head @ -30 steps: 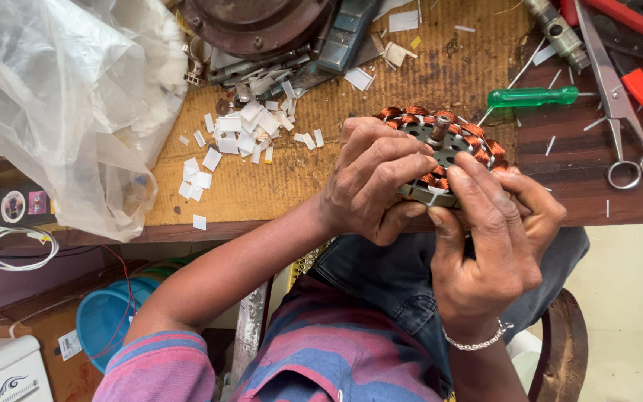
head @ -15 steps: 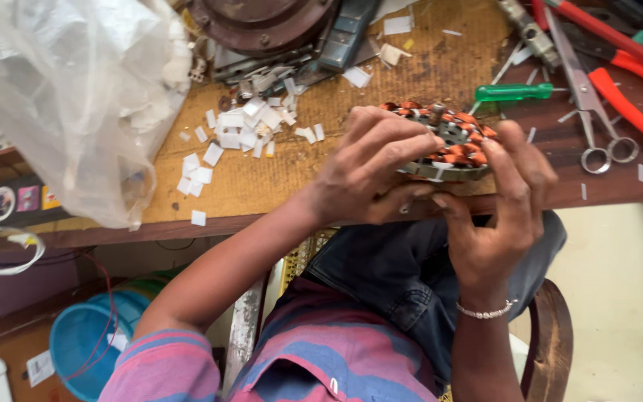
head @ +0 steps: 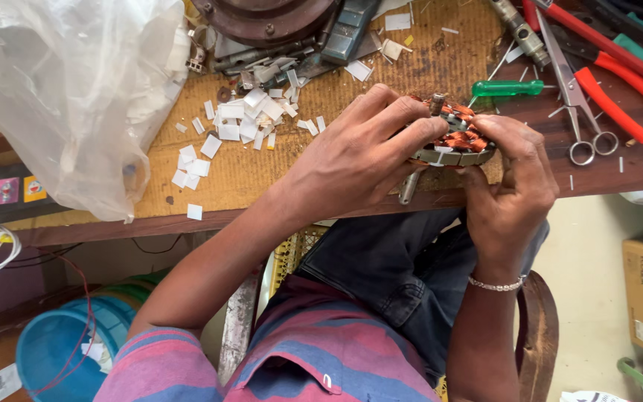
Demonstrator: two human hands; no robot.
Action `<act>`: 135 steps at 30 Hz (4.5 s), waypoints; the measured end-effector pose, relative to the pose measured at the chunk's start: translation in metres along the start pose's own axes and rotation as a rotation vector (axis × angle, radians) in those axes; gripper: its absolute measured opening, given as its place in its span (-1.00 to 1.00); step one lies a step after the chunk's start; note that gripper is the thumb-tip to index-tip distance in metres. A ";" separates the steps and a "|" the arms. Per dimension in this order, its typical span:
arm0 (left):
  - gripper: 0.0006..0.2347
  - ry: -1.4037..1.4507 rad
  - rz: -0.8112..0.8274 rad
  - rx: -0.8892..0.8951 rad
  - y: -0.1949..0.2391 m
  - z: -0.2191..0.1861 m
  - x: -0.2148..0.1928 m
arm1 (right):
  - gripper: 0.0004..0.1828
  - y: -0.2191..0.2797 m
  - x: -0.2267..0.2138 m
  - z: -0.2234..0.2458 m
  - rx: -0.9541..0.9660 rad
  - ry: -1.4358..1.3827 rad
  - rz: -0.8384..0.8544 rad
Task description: The person inserts small white insulating pieces into the slots of a copper-wound rotor using a green-handled screwdriver and their fingers. They repeatedly pick up insulators from the table, place them into the rotor, and adjust the rotor's position to access different slots.
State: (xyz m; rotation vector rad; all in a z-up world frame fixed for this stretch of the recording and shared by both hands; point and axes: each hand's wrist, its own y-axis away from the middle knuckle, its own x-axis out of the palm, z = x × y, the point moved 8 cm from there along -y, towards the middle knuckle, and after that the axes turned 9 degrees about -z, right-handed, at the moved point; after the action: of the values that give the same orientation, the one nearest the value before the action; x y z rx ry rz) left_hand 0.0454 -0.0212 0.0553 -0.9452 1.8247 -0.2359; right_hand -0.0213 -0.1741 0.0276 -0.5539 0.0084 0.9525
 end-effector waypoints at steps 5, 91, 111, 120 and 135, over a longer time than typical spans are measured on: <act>-0.56 -0.109 -0.099 0.012 -0.002 -0.005 0.003 | -0.61 0.000 0.004 0.009 -0.166 0.152 0.014; -0.46 -0.356 -0.362 -0.233 0.070 -0.006 0.004 | -0.58 0.034 0.030 -0.007 -0.371 0.126 -0.026; -0.60 -0.190 -0.245 -0.019 0.027 -0.001 -0.002 | -0.82 0.032 0.020 -0.025 -0.148 -0.144 -0.125; -0.52 0.090 -0.012 0.031 0.002 0.024 -0.003 | -0.73 0.035 0.027 -0.010 -0.343 0.070 -0.079; -0.49 0.170 -0.172 -0.102 0.006 0.033 0.003 | -0.59 0.031 0.026 -0.012 -0.308 0.086 -0.103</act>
State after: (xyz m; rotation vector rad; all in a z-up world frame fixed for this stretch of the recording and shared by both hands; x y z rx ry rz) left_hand 0.0697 -0.0103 0.0350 -1.1867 1.9259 -0.3420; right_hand -0.0274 -0.1457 -0.0030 -0.8717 -0.0905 0.8338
